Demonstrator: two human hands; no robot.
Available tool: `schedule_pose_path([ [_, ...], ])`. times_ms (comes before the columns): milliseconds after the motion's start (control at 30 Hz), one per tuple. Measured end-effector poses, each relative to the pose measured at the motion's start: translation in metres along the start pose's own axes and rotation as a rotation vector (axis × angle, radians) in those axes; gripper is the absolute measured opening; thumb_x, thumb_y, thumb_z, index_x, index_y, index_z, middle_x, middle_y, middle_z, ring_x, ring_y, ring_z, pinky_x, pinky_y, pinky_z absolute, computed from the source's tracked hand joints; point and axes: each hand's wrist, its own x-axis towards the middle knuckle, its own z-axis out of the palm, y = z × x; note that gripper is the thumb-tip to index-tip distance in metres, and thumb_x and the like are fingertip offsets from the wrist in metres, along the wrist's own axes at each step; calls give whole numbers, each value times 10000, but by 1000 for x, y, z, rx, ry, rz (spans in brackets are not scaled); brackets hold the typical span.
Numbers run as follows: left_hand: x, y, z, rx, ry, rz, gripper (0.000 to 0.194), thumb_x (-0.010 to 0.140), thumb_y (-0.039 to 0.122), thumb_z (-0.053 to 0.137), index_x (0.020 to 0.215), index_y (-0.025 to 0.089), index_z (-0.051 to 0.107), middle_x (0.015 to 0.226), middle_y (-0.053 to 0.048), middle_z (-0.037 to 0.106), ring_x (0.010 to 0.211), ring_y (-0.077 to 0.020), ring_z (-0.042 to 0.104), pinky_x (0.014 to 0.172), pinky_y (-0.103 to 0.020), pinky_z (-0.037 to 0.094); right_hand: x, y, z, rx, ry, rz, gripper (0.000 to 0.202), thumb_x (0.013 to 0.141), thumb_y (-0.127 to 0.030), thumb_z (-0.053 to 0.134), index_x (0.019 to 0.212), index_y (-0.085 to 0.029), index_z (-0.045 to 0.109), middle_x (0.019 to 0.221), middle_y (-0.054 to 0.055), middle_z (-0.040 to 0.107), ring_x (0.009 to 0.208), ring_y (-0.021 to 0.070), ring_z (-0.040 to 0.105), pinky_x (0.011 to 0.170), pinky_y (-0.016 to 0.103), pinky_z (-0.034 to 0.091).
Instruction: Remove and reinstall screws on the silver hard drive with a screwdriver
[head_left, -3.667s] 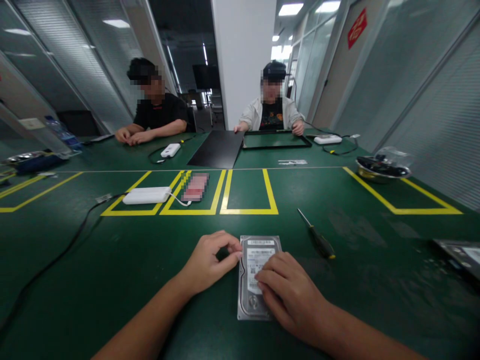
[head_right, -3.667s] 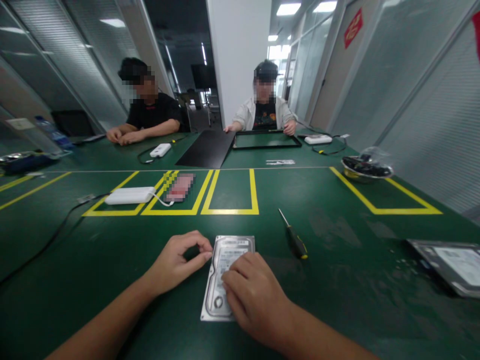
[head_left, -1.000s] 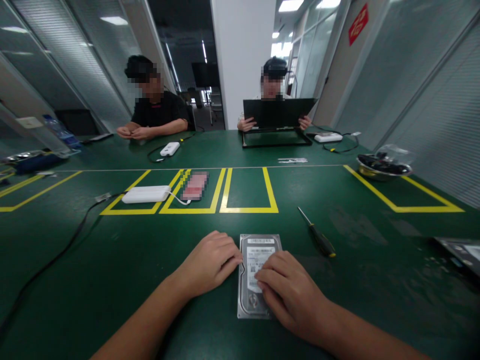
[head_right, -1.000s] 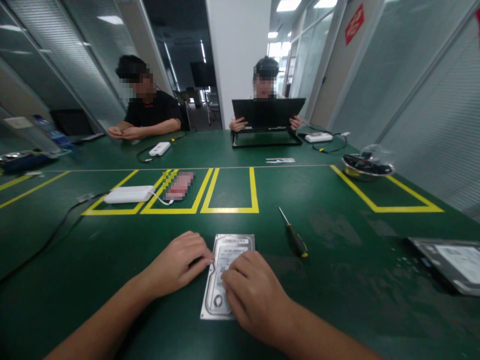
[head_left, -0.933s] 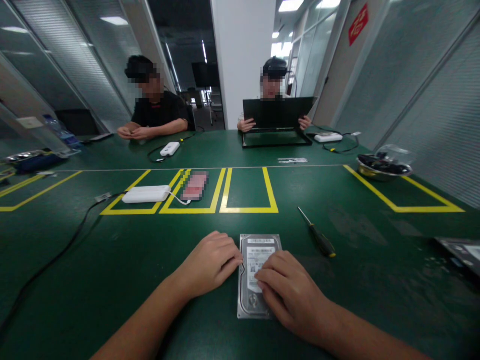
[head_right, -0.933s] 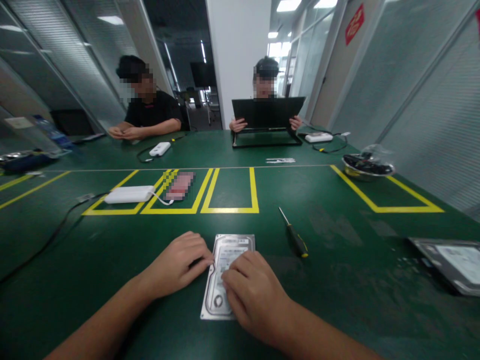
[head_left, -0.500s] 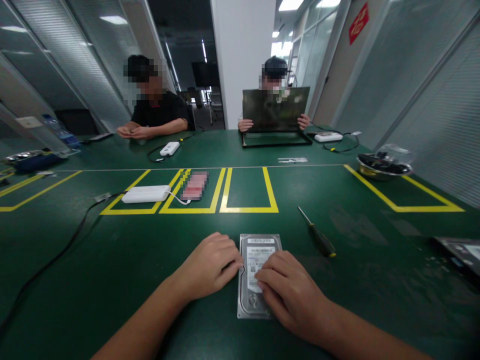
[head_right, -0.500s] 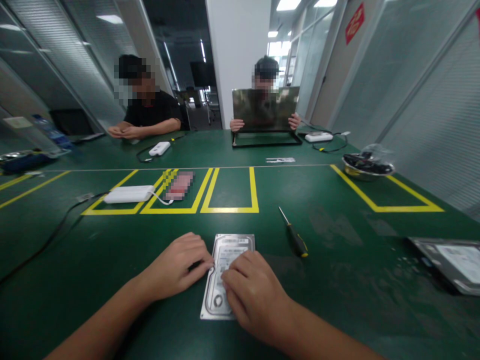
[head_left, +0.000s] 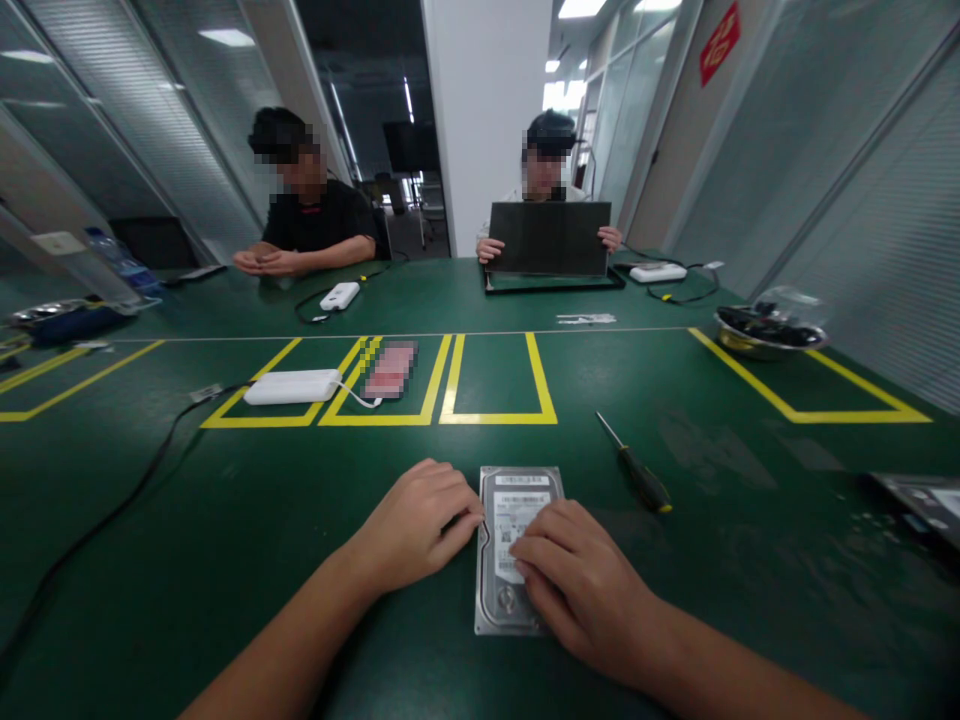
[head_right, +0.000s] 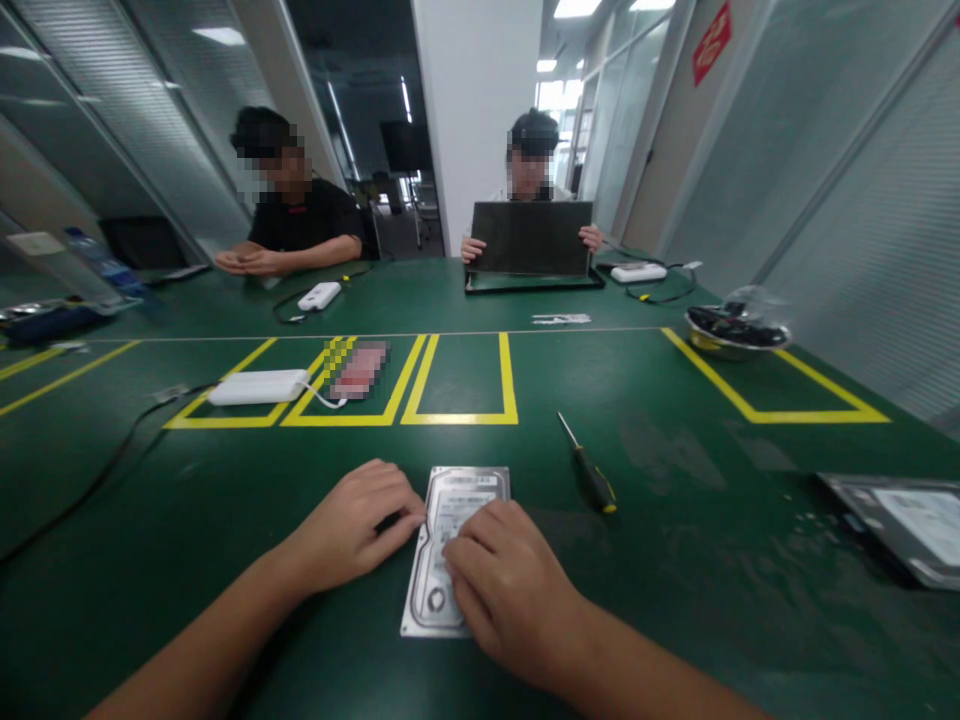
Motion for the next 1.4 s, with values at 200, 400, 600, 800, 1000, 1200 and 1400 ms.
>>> schedule_pose_path([
  [200,0,-3,2,-4,53,-43,88,894,177,549,832,181,611,772,-6,610,754,-175,526,731,-331,334,0,1,1,1,8,-10,174,958,-128,438,1009,-140,604,927,68,549,870,195,448,787,356,337],
  [400,1,0,1,-80,32,-8,77,885,175,565,834,181,623,767,-8,625,747,-169,531,724,-326,349,1,2,1,-5,-3,-7,175,949,-125,442,1006,-140,606,923,67,549,864,194,445,786,359,334],
  [600,0,2,2,-136,0,42,82,866,158,576,820,186,637,756,-2,642,742,-163,558,734,-326,366,0,1,1,-9,0,-6,183,956,-133,436,1011,-146,610,916,67,551,860,195,451,785,357,339],
  [800,1,4,0,-157,-3,51,88,846,148,581,793,186,639,734,0,642,725,-160,566,729,-322,376,0,1,0,-8,7,-9,181,953,-124,439,1006,-145,611,906,65,549,852,194,448,776,353,335],
  [1000,1,3,0,-178,-26,44,93,849,139,578,799,185,642,744,0,644,734,-160,567,743,-321,379,0,2,0,-4,-4,-2,180,951,-127,448,1021,-146,613,921,66,551,863,195,448,784,358,336],
  [1200,0,1,1,-205,-45,40,96,878,180,580,812,188,648,765,-6,655,756,-162,572,758,-317,386,-1,2,1,-13,-17,3,176,943,-126,456,1015,-152,614,920,64,550,868,199,450,790,360,337],
  [1400,0,0,1,-260,-42,18,71,846,156,613,796,185,654,764,3,659,747,-155,578,764,-308,394,0,2,0,-14,2,-8,179,948,-123,445,1001,-146,614,912,66,552,854,195,452,775,353,332],
])
